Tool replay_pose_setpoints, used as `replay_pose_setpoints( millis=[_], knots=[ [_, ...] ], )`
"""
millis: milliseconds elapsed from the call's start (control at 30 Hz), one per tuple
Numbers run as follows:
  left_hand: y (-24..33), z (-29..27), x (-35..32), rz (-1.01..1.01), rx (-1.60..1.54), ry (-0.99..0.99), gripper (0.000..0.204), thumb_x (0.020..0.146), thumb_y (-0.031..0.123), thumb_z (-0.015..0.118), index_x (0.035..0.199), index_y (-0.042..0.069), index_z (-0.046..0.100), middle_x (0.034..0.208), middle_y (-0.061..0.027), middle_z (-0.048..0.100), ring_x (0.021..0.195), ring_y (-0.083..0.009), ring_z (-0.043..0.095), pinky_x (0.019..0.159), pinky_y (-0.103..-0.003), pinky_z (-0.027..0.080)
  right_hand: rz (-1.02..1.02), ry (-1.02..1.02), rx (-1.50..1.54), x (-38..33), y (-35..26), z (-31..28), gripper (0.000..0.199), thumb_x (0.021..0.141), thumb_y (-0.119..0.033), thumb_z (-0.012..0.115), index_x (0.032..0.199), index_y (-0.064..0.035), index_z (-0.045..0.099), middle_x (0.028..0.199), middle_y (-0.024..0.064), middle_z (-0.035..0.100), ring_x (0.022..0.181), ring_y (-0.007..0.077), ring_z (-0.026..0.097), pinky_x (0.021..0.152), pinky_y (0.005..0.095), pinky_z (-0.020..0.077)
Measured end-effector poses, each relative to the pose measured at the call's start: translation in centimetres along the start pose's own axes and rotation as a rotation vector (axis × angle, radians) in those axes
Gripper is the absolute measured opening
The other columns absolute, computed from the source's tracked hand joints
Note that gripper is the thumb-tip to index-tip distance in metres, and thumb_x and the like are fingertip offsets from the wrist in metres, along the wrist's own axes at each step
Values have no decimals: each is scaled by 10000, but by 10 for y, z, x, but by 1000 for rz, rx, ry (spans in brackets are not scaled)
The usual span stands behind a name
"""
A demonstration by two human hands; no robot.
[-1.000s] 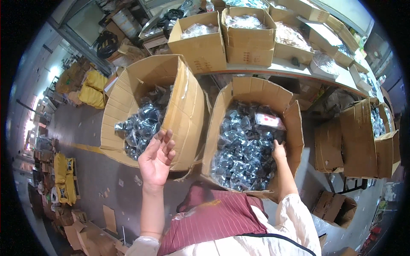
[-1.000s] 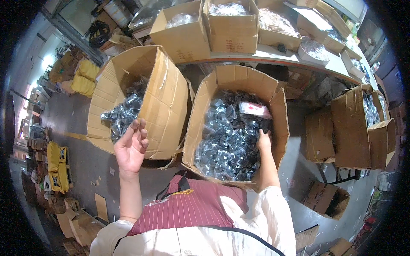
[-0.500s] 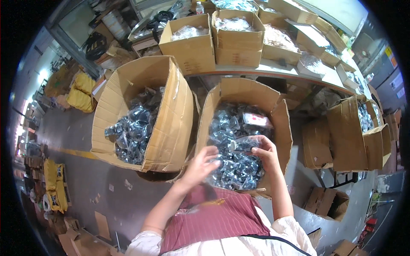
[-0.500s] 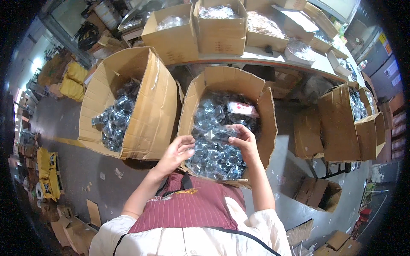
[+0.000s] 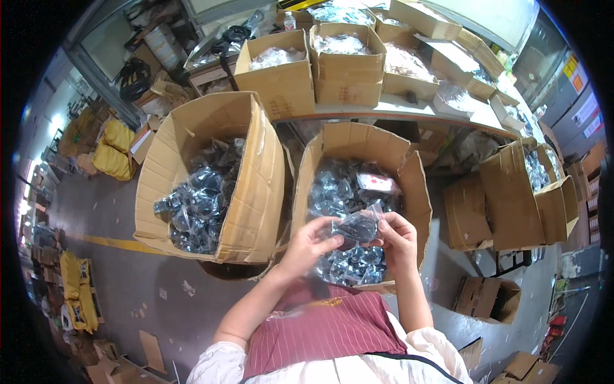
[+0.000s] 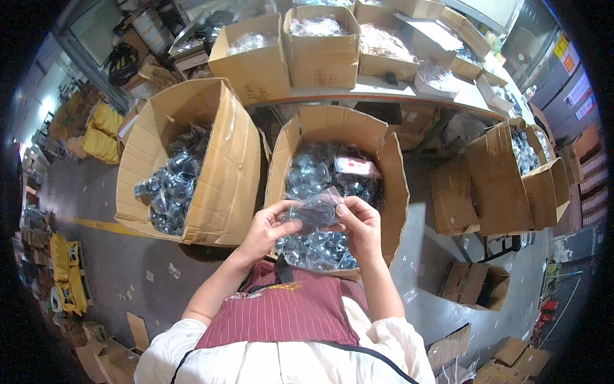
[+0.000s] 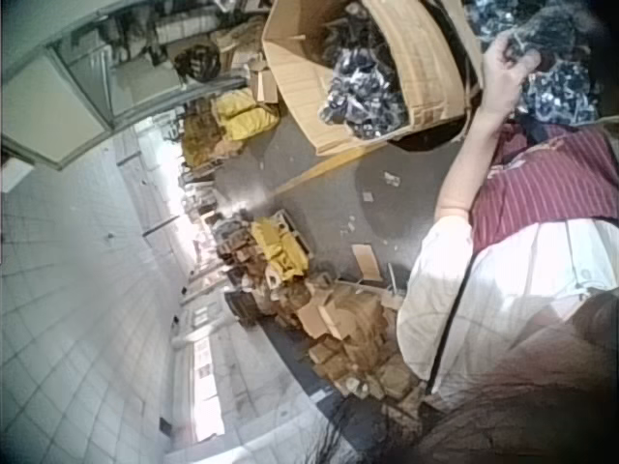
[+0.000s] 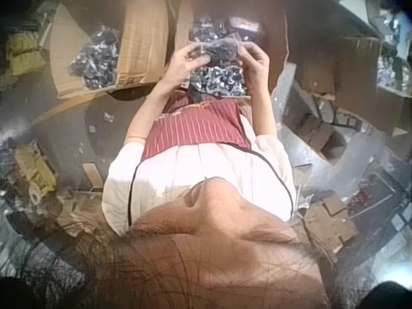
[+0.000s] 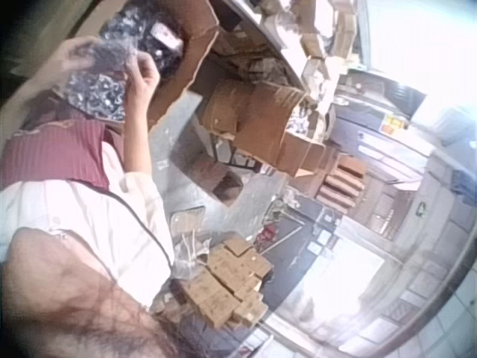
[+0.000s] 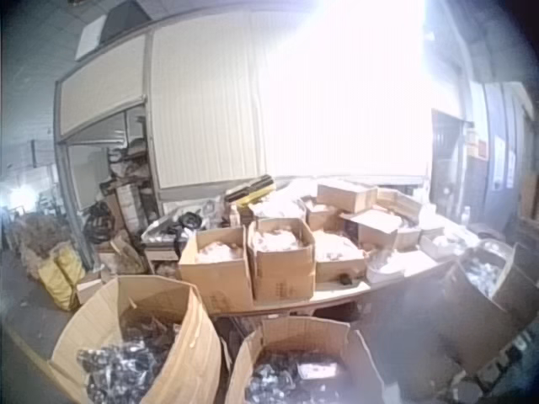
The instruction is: The person picks up plastic bags containing black mechanical parts from a large cardboard box, handles the bags to check the contents, and places them into an adjacent box.
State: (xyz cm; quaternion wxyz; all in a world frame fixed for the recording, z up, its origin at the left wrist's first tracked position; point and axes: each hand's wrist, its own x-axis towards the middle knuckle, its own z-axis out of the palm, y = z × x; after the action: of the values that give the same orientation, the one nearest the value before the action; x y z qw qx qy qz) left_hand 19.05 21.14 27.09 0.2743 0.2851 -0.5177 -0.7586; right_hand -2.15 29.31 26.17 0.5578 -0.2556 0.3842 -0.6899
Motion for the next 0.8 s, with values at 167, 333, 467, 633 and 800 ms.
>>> replay_pose_setpoints(
  millis=[167,333,467,633,800],
  knots=[
    [6,-4,-7,-9,-92,56,344,965,122,662,1259,-32,572,1146,-97,659,994,-130,638,820,-264,548,11,-16,-47,2,-9,22,177,967,-100,640,1077,37,661,1008,108,701,873,162,684,717,342,636],
    [8,-10,-11,-35,-90,123,396,997,266,627,1258,-26,569,1072,-104,677,842,-131,666,592,-256,536,20,14,-60,11,4,21,174,967,-105,643,1076,29,663,935,70,682,779,122,651,686,324,628],
    [21,-4,-17,-78,-135,124,430,1007,299,600,1289,-23,552,1029,-85,691,727,-146,703,566,-232,538,18,42,-110,16,11,14,167,952,-96,657,1073,19,662,824,7,616,673,61,561,629,288,599],
    [29,-18,-21,-110,-469,176,440,997,260,600,1340,-5,527,1067,-139,676,768,-185,707,554,-236,537,71,-26,-22,32,15,9,196,983,-160,594,1048,20,637,926,96,687,739,153,682,646,329,617],
    [63,-50,-37,336,-1601,-384,512,1013,294,547,1441,30,448,1252,-158,650,903,-175,686,661,-290,567,70,133,-917,101,122,-129,430,977,-356,597,1217,0,605,1163,205,650,1062,303,666,876,426,559]
  ],
)
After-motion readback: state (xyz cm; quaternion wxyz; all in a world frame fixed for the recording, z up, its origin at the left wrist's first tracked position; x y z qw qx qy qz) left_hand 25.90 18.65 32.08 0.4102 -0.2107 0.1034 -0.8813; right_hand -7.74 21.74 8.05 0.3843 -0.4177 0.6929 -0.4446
